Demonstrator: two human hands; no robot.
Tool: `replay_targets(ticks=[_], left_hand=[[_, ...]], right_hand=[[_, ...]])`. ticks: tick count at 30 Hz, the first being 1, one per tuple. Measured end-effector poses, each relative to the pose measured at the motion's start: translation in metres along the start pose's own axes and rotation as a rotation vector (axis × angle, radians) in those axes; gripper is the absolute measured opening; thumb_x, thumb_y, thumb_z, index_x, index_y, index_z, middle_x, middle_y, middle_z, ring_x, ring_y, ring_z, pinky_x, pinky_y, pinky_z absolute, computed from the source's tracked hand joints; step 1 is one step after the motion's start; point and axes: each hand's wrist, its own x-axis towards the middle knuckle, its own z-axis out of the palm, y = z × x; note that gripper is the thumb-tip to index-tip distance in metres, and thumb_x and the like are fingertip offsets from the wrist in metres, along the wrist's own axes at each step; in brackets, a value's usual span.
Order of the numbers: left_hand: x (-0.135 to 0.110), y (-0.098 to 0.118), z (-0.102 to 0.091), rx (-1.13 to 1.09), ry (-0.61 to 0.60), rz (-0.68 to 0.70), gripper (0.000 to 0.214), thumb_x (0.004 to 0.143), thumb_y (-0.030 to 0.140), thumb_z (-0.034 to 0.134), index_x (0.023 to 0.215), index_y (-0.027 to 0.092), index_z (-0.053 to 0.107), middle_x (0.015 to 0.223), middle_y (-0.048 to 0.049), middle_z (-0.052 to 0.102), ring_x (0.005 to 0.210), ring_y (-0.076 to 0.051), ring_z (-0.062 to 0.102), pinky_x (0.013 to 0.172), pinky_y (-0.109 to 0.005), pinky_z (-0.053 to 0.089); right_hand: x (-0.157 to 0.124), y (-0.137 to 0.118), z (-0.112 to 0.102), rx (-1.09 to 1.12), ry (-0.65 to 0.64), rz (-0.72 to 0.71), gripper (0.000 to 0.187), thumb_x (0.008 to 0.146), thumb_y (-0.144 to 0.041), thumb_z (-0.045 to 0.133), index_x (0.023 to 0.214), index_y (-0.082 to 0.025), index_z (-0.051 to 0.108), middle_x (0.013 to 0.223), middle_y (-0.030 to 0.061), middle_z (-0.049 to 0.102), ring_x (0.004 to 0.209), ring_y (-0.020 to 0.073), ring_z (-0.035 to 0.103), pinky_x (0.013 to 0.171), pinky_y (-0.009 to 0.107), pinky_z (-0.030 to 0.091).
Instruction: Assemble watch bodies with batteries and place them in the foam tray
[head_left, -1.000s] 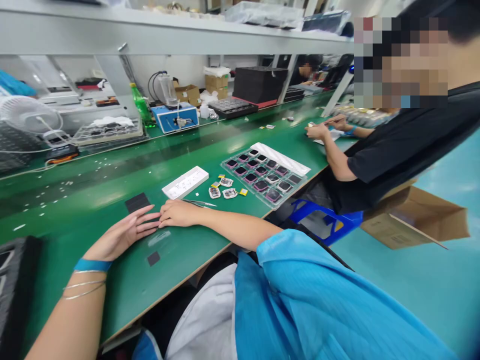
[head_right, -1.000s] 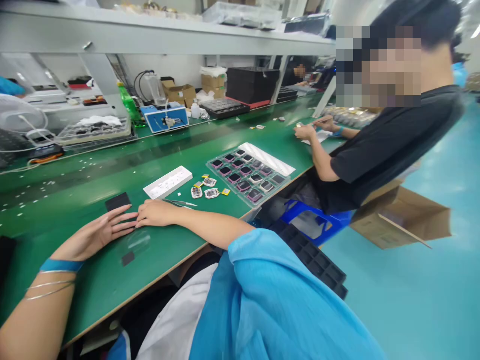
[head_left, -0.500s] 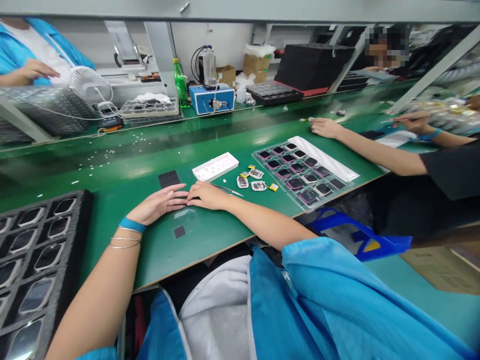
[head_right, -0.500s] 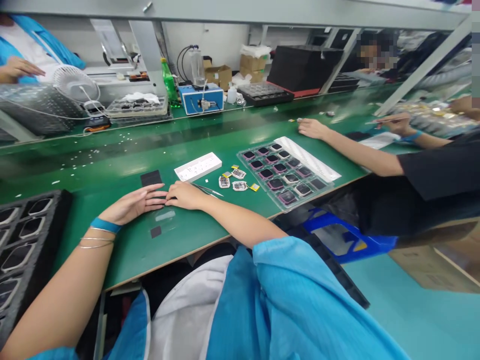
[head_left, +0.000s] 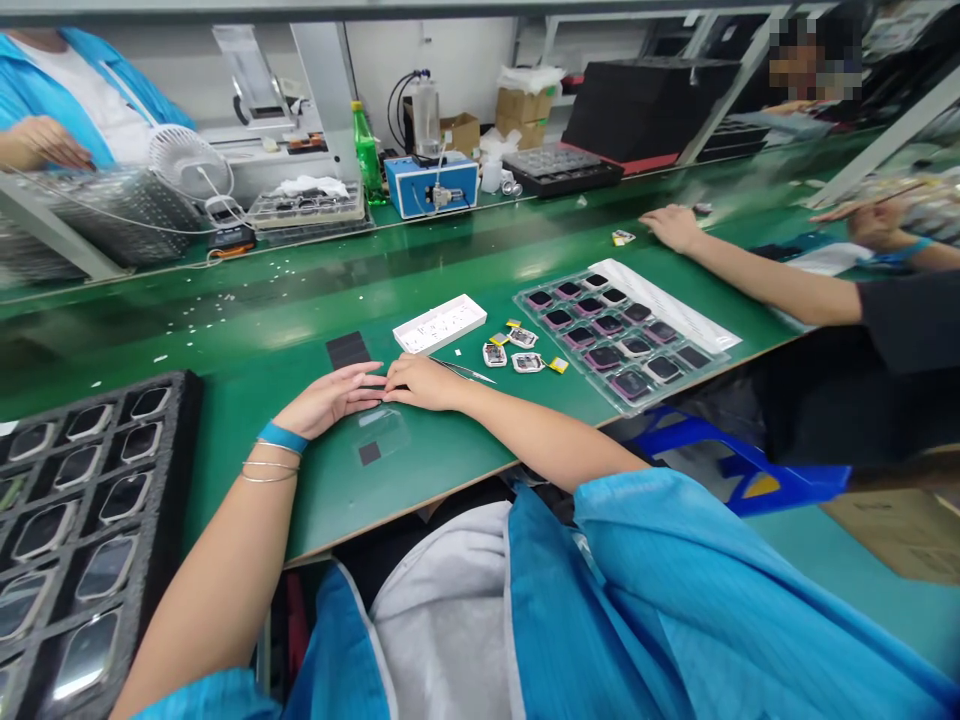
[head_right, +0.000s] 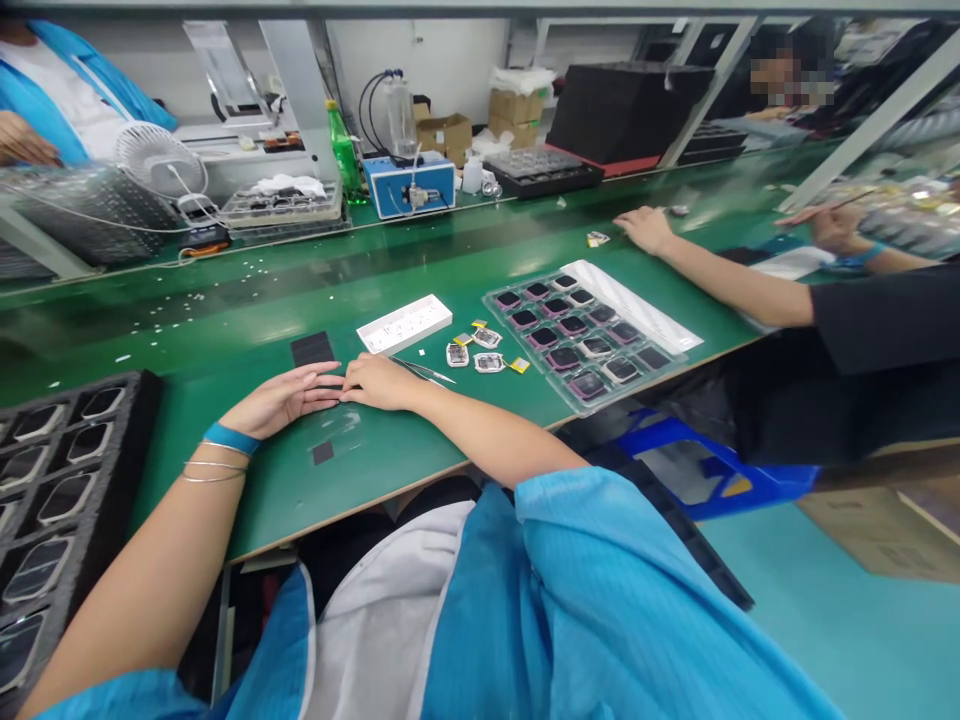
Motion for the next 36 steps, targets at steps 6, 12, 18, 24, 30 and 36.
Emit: replay_targets(ticks=[6,12,18,24,30,36], left_hand=[[-0.0007,0.002,0.0022,-0.03,0.006,-0.006,0.051,0.08,0.04,0.084,0.126,0.02,0.071,0.124,-0.0127,0.075,0.101,-0.02,0.076,0.093,-0.031,0.062],[-0.0008,0.0021,0.0015,-0.032,0.0,-0.002,0.049,0.082,0.04,0.083,0.125,0.021,0.071,0.125,-0.013,0.075,0.101,-0.02,0.076,0.092,-0.03,0.062],[-0.0018,0.0024,0.0018,0.011,0.01,0.006,0.049,0.084,0.041,0.08,0.127,0.02,0.07,0.127,-0.0147,0.074,0.107,-0.024,0.075,0.101,-0.038,0.06],[-0.0023,0.0046,0.0044,0.03,0.027,0.007,0.052,0.076,0.047,0.085,0.122,0.024,0.075,0.121,-0.0122,0.076,0.109,-0.027,0.075,0.102,-0.039,0.06],[-0.0029,0.0077,0.0075,0.018,0.041,-0.002,0.051,0.073,0.046,0.087,0.118,0.025,0.077,0.117,-0.0106,0.078,0.101,-0.024,0.077,0.091,-0.03,0.064],[-0.0034,0.0091,0.009,0.008,0.039,-0.006,0.05,0.072,0.047,0.088,0.116,0.026,0.078,0.115,-0.0103,0.079,0.098,-0.023,0.077,0.088,-0.028,0.064]], right_hand=[[0.0003,-0.002,-0.0021,0.04,-0.001,0.016,0.012,0.095,-0.022,0.07,0.095,-0.016,0.08,0.1,0.01,0.073,0.099,0.0223,0.061,0.094,0.038,0.046],[0.0004,-0.0032,-0.0029,0.049,-0.006,0.019,0.014,0.096,-0.019,0.066,0.095,-0.015,0.08,0.102,0.0115,0.074,0.1,0.0232,0.061,0.095,0.039,0.046],[0.0013,-0.0021,-0.0028,0.048,-0.004,0.024,0.01,0.094,-0.016,0.068,0.093,-0.015,0.079,0.102,0.0115,0.074,0.1,0.0231,0.062,0.098,0.04,0.046],[0.0014,-0.0038,-0.0067,-0.004,-0.047,0.017,0.016,0.094,-0.012,0.064,0.099,-0.013,0.079,0.107,0.011,0.074,0.099,0.0216,0.061,0.1,0.038,0.047],[0.002,-0.0035,-0.0069,-0.023,-0.058,0.017,0.019,0.092,-0.01,0.061,0.096,-0.015,0.078,0.107,0.0091,0.073,0.097,0.0208,0.06,0.101,0.036,0.046],[0.0023,-0.0022,-0.0056,0.004,-0.055,0.018,0.018,0.093,-0.011,0.06,0.098,-0.015,0.078,0.108,0.0095,0.073,0.099,0.0208,0.059,0.1,0.034,0.044]])
